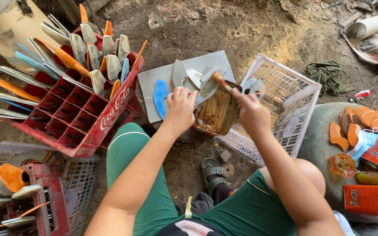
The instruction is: The person sits on the ground and uses a brush to apply brown paint to various shoe sole parts. They pick up each part, paint it, and place it into a red crate. The person repeats this process for multiple parts throughout the video.
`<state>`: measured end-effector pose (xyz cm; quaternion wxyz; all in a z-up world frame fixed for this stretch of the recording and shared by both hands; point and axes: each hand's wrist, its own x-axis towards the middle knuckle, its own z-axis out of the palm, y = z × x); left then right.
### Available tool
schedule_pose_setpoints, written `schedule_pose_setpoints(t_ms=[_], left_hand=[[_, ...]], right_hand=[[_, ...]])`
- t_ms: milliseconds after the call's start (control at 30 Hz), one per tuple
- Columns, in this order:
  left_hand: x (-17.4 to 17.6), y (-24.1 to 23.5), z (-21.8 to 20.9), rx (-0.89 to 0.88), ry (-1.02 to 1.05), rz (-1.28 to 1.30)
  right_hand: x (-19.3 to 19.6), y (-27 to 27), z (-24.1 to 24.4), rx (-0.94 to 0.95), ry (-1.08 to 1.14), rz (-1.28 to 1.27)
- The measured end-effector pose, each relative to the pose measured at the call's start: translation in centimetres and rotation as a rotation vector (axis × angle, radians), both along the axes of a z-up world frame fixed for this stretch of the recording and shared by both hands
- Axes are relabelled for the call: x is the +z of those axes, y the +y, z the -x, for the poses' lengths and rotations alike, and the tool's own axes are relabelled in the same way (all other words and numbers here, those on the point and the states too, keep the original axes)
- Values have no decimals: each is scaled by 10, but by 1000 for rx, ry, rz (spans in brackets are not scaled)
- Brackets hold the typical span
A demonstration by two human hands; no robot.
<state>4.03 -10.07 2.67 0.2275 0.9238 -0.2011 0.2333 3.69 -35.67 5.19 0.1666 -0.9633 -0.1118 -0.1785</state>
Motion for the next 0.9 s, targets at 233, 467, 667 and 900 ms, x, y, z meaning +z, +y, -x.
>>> schedule_pose_setpoints(t_ms=[233,467,667,900], left_hand=[[1,-5,2,-39,23,-12],[-1,-8,0,-48,30,-3],[0,-6,0,-32,69,27],[-2,-3,0,-6,86,19]], right_hand=[[0,9,3,89,-3,-49],[1,9,-1,95,-12,-23],[1,6,-6,165,-26,-105],[0,-9,-15,30,-82,-81]])
